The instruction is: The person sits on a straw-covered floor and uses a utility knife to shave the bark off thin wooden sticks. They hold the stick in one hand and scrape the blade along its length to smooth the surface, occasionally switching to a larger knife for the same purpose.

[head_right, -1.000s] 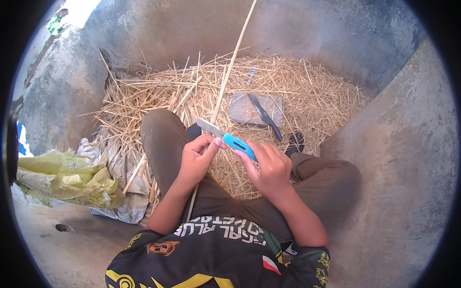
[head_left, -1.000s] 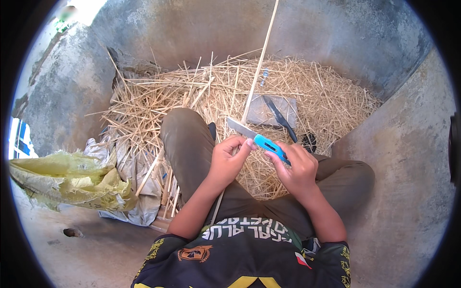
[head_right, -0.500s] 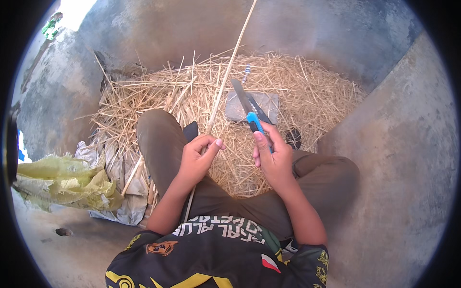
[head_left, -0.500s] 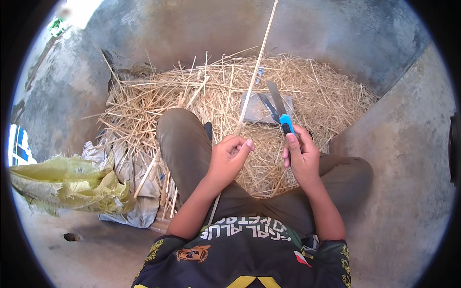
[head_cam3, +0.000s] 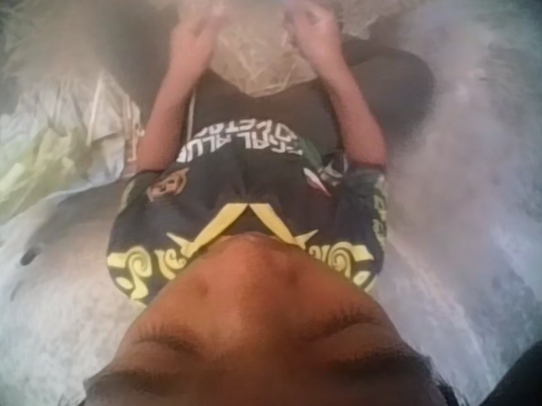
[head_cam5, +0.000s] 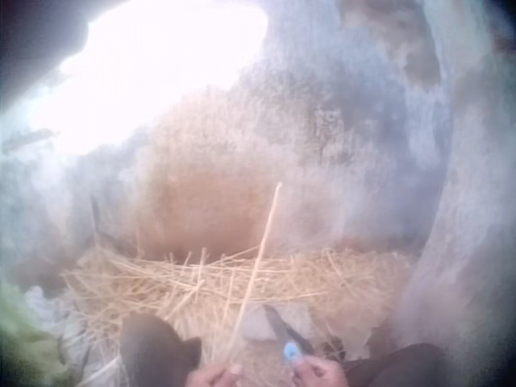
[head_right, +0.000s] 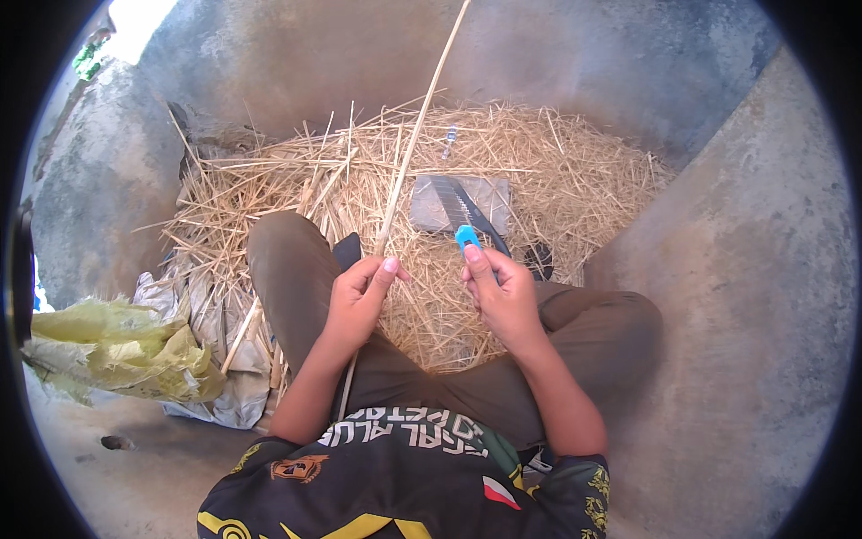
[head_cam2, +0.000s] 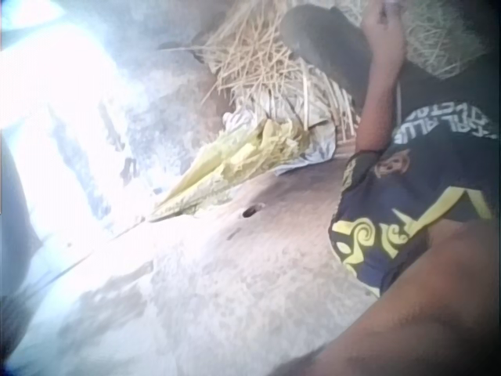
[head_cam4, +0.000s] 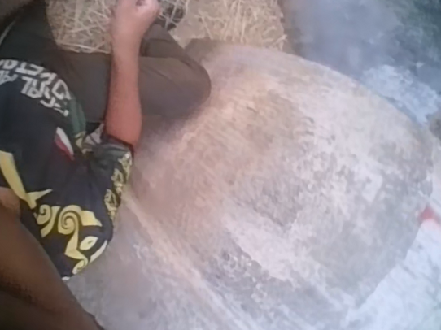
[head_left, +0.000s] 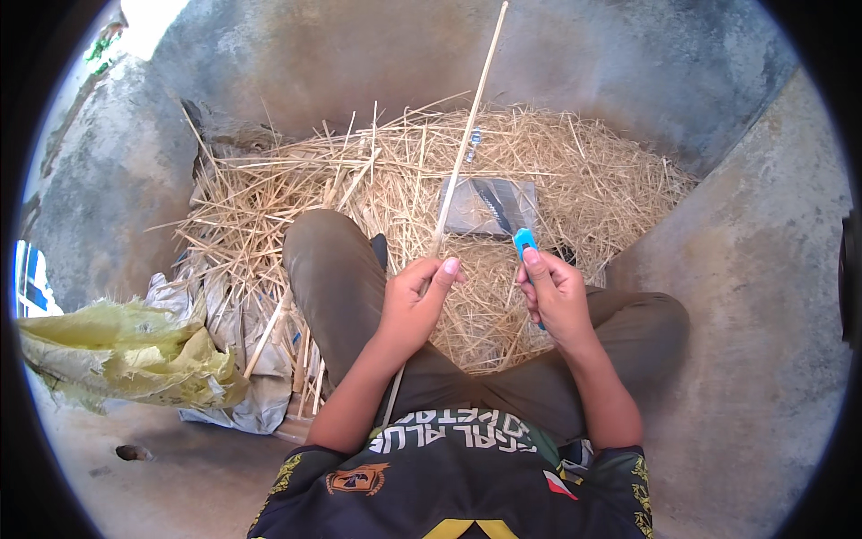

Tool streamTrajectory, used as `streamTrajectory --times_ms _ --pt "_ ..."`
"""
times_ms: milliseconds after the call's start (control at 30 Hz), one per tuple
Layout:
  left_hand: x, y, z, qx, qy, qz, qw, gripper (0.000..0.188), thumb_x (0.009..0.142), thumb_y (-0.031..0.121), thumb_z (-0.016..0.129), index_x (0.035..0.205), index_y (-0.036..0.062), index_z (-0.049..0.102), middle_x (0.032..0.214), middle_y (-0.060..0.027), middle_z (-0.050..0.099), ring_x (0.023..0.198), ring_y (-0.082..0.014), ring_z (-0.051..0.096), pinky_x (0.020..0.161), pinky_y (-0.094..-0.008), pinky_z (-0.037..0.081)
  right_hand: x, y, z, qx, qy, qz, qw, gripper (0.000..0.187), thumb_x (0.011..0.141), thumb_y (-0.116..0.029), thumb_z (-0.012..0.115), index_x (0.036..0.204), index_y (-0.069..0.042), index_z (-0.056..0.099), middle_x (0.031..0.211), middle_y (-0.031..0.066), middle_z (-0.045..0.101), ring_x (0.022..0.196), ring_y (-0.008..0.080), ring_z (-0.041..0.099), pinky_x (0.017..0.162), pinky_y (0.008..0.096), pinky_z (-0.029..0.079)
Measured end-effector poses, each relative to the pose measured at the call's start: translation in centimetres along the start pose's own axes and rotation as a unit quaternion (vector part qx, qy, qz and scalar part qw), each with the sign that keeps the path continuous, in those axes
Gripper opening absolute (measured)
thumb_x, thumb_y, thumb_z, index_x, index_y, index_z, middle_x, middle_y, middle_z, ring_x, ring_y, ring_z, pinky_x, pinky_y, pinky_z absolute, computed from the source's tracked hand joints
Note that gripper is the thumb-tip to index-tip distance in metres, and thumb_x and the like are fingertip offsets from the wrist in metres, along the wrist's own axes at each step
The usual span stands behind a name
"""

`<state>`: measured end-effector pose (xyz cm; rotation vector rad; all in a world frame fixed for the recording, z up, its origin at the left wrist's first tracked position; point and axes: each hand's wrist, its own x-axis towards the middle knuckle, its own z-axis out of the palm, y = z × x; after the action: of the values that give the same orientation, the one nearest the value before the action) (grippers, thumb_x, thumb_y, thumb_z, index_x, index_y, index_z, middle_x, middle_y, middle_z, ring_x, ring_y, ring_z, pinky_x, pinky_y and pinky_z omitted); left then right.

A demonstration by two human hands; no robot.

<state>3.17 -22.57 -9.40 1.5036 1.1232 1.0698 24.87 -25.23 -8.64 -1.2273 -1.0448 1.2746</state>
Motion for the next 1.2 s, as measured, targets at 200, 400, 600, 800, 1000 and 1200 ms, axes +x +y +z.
streamTrajectory --times_ms 200,400,600,800,1000,1200 --pt "0.1 -0.4 0.1 -0.118 0.027 -0.006 0.993 0.022 0.101 0.014 0.064 0.101 0.0098 0.043 0.084 0.0053 0.047 0.073 0.0002 0.039 0.062 -0.0182 0.032 -0.3 0.0 0.1 0.034 -0.067 -0.03 0.997 0.032 0.108 -0.033 0.051 0.102 -0.003 0.059 0.072 -0.0029 0.046 0.053 0.0022 0.037 0.046 0.0198 0.035" --pt "0.3 -1.1 0.1 -0.116 0.041 0.003 0.992 0.028 0.1 0.012 0.065 0.101 0.0107 0.037 0.084 0.0052 0.045 0.072 0.0002 0.038 0.06 -0.018 0.031 -0.9 -0.6 0.4 0.052 -0.122 -0.021 0.991 0.033 0.109 -0.03 0.049 0.119 0.0 0.058 0.079 -0.0011 0.048 0.057 0.0033 0.037 0.049 0.0201 0.035" --pt "0.4 -1.2 0.1 -0.124 0.044 -0.001 0.991 0.028 0.1 0.013 0.066 0.101 0.0107 0.037 0.082 0.0047 0.046 0.069 -0.0002 0.038 0.058 -0.0186 0.03 -1.2 -1.6 0.3 0.118 -0.151 0.021 0.981 0.034 0.108 -0.028 0.05 0.124 0.001 0.057 0.08 -0.0009 0.048 0.057 0.0036 0.038 0.049 0.0202 0.036" --pt "0.2 -0.6 0.1 -0.115 0.046 -0.007 0.992 0.028 0.1 0.014 0.066 0.101 0.0109 0.038 0.081 0.0049 0.046 0.069 -0.0006 0.039 0.058 -0.0187 0.03 -0.8 -0.9 0.4 0.136 -0.127 -0.018 0.982 0.037 0.108 -0.027 0.051 0.13 0.003 0.054 0.084 0.0043 0.058 0.056 0.0049 0.045 0.049 0.0212 0.04" --pt "0.3 -1.1 0.2 -0.118 0.044 0.0 0.992 0.027 0.1 0.014 0.065 0.099 0.0108 0.039 0.081 0.0052 0.046 0.069 -0.0007 0.039 0.059 -0.0191 0.031 -0.4 -1.2 0.5 0.084 -0.065 0.01 0.994 0.039 0.107 -0.023 0.053 0.134 0.004 0.052 0.089 0.0093 0.065 0.05 0.0049 0.047 0.045 0.02 0.041" --pt "0.4 -1.4 0.1 -0.121 0.052 0.001 0.991 0.029 0.099 0.016 0.068 0.1 0.0088 0.04 0.08 0.0031 0.05 0.068 -0.0007 0.041 0.057 -0.0202 0.033 -0.7 -1.6 0.5 0.09 -0.098 0.015 0.991 0.041 0.105 -0.019 0.055 0.139 0.004 0.049 0.089 0.0092 0.065 0.047 0.004 0.045 0.041 0.0194 0.037"
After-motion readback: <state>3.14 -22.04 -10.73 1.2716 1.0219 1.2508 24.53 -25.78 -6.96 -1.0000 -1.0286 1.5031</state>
